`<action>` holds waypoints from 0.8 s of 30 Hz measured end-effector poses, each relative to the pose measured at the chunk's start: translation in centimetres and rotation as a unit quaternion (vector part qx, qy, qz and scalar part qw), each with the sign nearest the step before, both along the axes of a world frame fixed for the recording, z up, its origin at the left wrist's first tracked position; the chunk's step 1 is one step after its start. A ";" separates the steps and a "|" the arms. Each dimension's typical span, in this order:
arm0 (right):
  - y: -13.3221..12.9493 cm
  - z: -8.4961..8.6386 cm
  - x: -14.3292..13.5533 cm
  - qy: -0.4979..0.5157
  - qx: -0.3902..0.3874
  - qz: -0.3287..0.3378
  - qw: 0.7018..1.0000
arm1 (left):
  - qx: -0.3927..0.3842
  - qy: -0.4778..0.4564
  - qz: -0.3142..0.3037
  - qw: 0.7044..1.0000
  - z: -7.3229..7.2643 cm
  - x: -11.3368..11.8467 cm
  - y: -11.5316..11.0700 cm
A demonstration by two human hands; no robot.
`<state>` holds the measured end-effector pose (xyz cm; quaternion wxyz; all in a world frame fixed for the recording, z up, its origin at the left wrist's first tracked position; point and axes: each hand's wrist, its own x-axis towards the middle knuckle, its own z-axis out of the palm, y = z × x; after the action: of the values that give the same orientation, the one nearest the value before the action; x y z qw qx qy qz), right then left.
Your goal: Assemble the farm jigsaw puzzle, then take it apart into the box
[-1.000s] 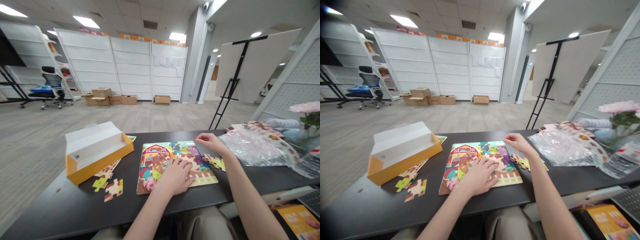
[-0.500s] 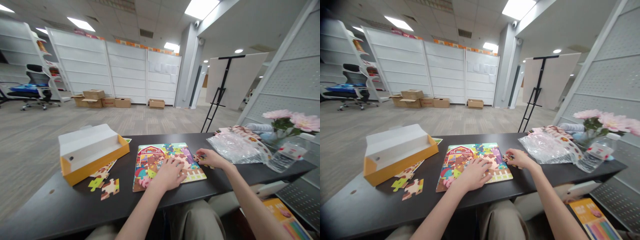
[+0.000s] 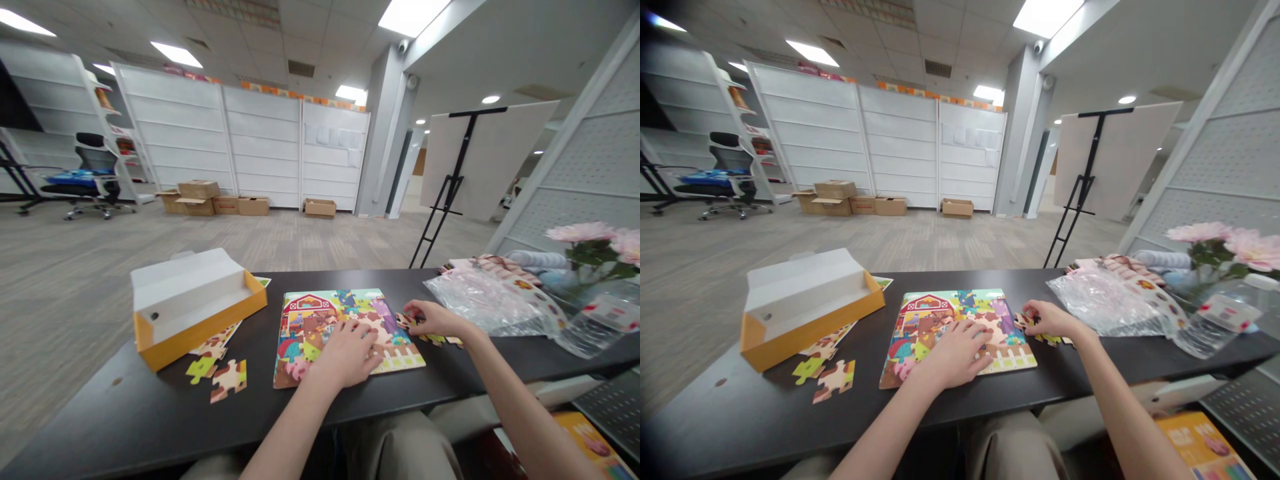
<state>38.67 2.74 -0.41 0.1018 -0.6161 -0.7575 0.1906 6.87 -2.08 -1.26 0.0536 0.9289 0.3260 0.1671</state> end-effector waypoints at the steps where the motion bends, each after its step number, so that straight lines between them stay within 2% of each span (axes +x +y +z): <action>1: 0.0 0.0 -0.1 -0.002 -0.003 0.002 1.000 | 0.000 -0.003 0.000 1.000 0.0 0.0 0.0; 6: 0.3 -0.3 0.0 0.024 0.000 0.020 1.000 | -0.001 -0.011 0.001 1.000 -0.1 -0.1 0.0; 12: 0.2 -0.4 0.1 0.120 0.017 0.028 0.992 | -0.006 -0.017 -0.004 1.000 -0.1 0.0 0.2; 18: -0.2 -0.5 -1.3 0.225 -0.019 0.058 0.972 | -0.005 -0.019 -0.001 1.000 0.1 0.1 0.4; 24: 0.2 -1.6 -2.3 0.308 -0.025 0.080 0.948 | 0.000 -0.016 -0.005 1.000 0.1 0.2 0.5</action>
<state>36.36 2.99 -2.05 0.2992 -0.4670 -0.7308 0.3980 7.06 -1.55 -1.15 0.0595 0.9278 0.3203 0.1820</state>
